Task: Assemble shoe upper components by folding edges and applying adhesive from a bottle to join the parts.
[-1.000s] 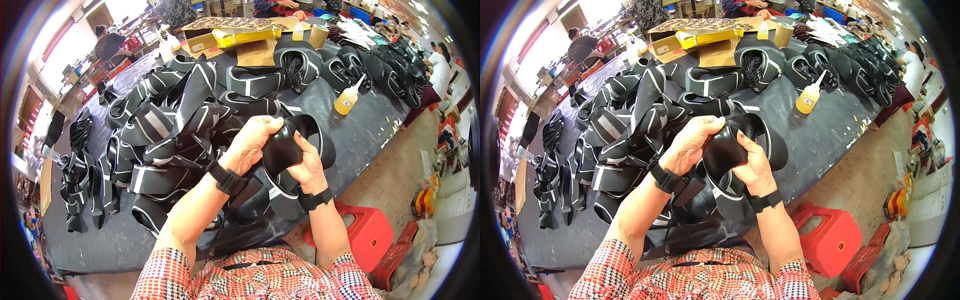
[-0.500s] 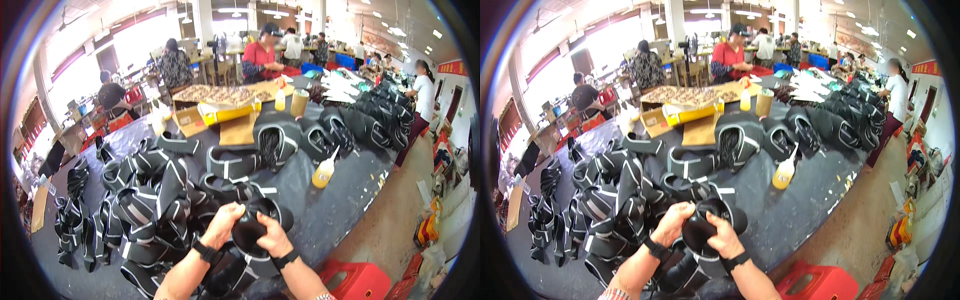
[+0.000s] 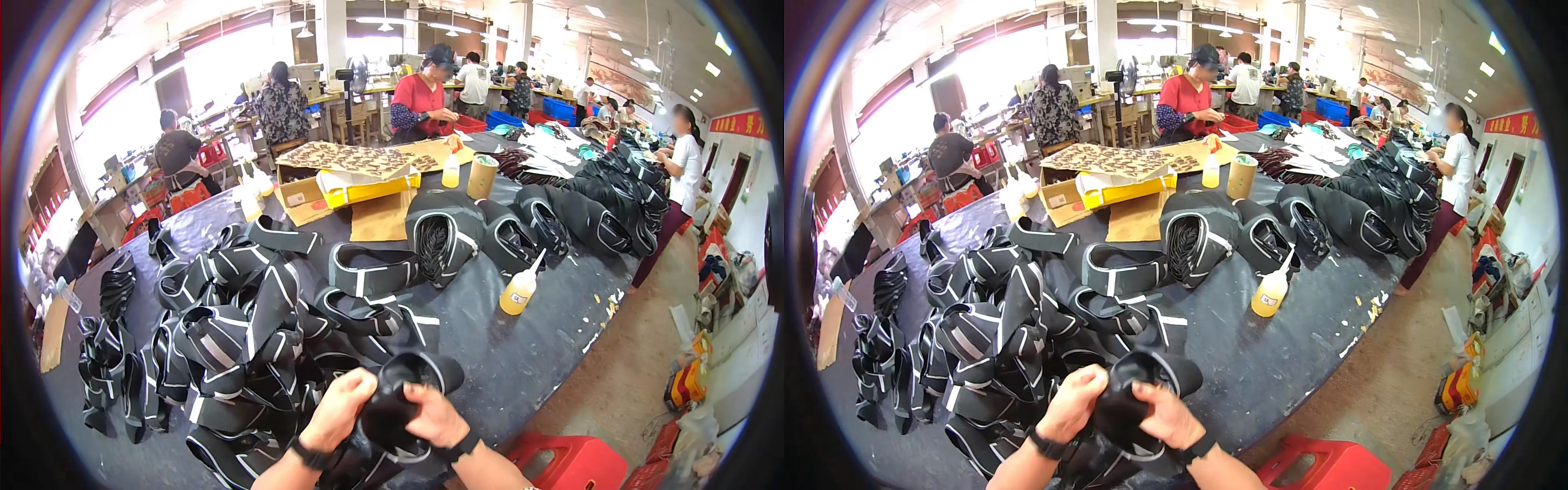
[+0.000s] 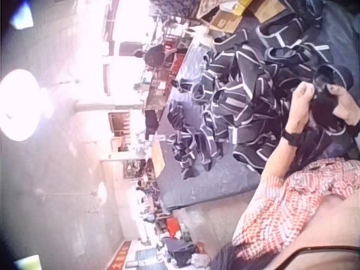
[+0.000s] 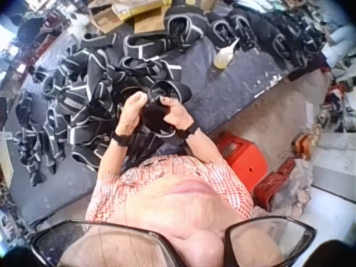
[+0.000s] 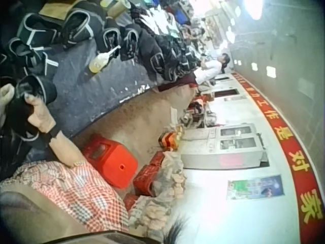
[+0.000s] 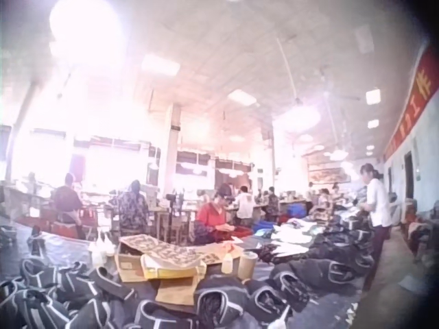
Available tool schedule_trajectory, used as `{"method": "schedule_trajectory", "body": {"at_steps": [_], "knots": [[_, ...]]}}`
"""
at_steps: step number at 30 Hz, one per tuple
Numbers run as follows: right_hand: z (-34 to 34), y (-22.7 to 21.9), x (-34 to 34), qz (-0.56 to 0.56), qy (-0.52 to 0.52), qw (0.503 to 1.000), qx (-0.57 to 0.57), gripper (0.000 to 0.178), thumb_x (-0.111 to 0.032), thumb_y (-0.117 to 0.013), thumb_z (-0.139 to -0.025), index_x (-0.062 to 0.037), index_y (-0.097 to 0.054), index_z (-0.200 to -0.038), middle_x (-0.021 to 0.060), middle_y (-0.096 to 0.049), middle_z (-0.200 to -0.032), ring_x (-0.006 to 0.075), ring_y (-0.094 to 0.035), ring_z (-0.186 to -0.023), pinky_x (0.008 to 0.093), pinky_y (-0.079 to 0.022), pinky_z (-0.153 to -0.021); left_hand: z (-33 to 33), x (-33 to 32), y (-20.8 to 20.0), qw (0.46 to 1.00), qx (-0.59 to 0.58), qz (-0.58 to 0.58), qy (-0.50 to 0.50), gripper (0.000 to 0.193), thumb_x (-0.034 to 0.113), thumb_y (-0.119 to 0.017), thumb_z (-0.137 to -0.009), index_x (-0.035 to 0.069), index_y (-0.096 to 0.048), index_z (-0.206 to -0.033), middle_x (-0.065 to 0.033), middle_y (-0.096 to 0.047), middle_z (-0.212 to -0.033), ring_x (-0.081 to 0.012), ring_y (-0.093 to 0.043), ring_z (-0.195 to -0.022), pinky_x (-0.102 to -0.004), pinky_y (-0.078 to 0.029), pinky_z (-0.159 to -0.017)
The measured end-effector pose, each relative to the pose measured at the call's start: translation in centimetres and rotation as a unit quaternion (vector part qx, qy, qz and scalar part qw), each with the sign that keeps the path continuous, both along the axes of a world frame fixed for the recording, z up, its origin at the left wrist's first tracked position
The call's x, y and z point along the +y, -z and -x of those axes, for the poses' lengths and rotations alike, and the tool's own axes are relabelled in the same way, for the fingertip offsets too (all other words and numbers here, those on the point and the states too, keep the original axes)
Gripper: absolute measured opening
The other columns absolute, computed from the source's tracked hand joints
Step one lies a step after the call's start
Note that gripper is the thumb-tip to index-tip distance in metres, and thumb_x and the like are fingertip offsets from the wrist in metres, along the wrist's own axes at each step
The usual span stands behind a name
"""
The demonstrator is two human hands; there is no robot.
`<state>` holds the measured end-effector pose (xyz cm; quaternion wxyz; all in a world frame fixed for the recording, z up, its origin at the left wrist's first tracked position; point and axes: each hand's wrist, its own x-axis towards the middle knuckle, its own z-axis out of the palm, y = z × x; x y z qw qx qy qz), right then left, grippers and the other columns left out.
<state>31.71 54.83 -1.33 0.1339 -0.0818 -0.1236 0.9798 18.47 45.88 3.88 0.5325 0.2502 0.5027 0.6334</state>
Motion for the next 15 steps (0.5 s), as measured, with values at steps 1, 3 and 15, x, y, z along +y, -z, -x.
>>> {"method": "schedule_trajectory", "body": {"at_steps": [1,3,15], "knots": [[-0.7,-0.4,-1.3,0.001,-0.013,1.000,0.014,0.029,-0.011,-0.059,-0.081,-0.0052,-0.054,-0.109,0.0073,-0.060,-0.104,0.0203,-0.058,-0.095,0.0352,-0.045,-0.087,-0.4,-1.7,-0.4,1.000,0.027,-0.007,0.002,0.012,0.012,-0.054,-0.085,0.007,-0.053,-0.075,0.0065,-0.047,-0.069,-0.0021,-0.040,-0.062,-0.0180,-0.032,-0.055],[-2.1,-1.8,-3.7,0.009,-0.056,0.997,0.042,0.034,-0.009,-0.060,-0.080,-0.0061,-0.051,-0.113,0.0067,-0.058,-0.109,0.0198,-0.056,-0.099,0.0358,-0.043,-0.090,-1.1,-5.2,-1.0,0.999,0.047,-0.005,-0.007,0.012,0.010,-0.053,-0.085,0.006,-0.052,-0.073,0.0059,-0.045,-0.069,-0.0032,-0.039,-0.065,-0.0193,-0.032,-0.057],[-1.9,-2.0,-7.6,-0.188,-0.057,0.978,0.069,0.027,-0.003,-0.046,-0.083,-0.0025,-0.053,-0.109,0.0019,-0.056,-0.108,0.0132,-0.052,-0.100,0.0313,-0.040,-0.091,-1.7,-8.8,0.2,0.988,0.117,0.018,-0.102,0.013,0.008,-0.052,-0.084,0.003,-0.050,-0.073,0.0038,-0.044,-0.070,-0.0045,-0.037,-0.066,-0.0204,-0.032,-0.058]]}}
